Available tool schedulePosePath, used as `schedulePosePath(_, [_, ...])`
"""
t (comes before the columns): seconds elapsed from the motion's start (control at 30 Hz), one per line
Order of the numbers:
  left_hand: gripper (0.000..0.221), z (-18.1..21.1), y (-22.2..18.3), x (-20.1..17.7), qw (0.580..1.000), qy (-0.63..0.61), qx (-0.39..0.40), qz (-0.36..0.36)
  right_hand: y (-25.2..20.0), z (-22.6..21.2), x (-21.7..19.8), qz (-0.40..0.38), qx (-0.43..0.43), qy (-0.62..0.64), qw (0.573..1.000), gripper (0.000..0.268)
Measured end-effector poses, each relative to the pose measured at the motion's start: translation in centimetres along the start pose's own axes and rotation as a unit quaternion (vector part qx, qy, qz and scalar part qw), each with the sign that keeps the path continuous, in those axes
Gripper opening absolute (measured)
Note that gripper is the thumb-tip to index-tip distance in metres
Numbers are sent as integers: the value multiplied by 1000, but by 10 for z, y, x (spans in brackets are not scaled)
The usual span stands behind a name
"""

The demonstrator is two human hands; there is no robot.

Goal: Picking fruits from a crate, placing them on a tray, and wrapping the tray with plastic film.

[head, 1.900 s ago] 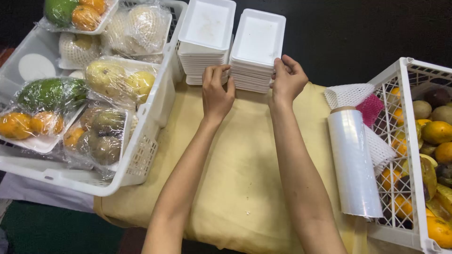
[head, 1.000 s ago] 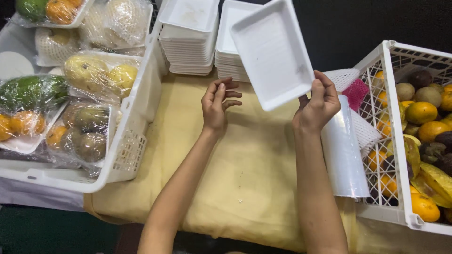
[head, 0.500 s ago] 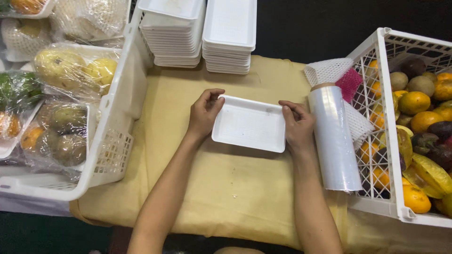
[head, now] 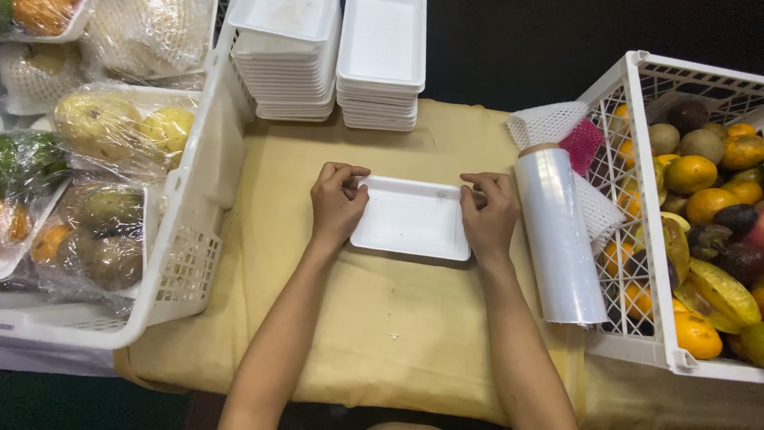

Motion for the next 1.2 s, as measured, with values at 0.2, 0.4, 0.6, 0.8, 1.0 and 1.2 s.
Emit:
schedulePosePath(0.2, [21, 8, -1, -1, 1000, -20, 5, 11, 11, -39, -50, 19, -44, -92, 995, 23])
schedulePosePath(0.4, [17, 27, -4, -5, 997, 30, 45, 55, 17, -23, -114, -2, 5, -216, 976, 39])
schedulePosePath(0.6, [17, 69, -12, -9, 975, 40, 199, 94, -4, 9, -128, -99, 72, -255, 959, 29])
schedulePosePath(0.8, [17, 102, -32, 25, 981, -114, 106, -117, -4, 11, -128, -94, -6, -210, 973, 25])
schedulePosePath(1.0, [39, 109, -49, 77, 949, -161, -2, -272, -4, 39, -121, -117, 78, -171, 975, 29])
schedulePosePath(1.2, [49, 110, -47, 107, 932, -125, -43, -338, -5, 9, -121, -209, 227, -175, 935, 43])
Point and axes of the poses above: each hand's wrist, its own y-axis towards the middle knuckle, its own x-axis out of the palm, z = x × y, the point moved 1 cm from there along y, towards the middle knuckle
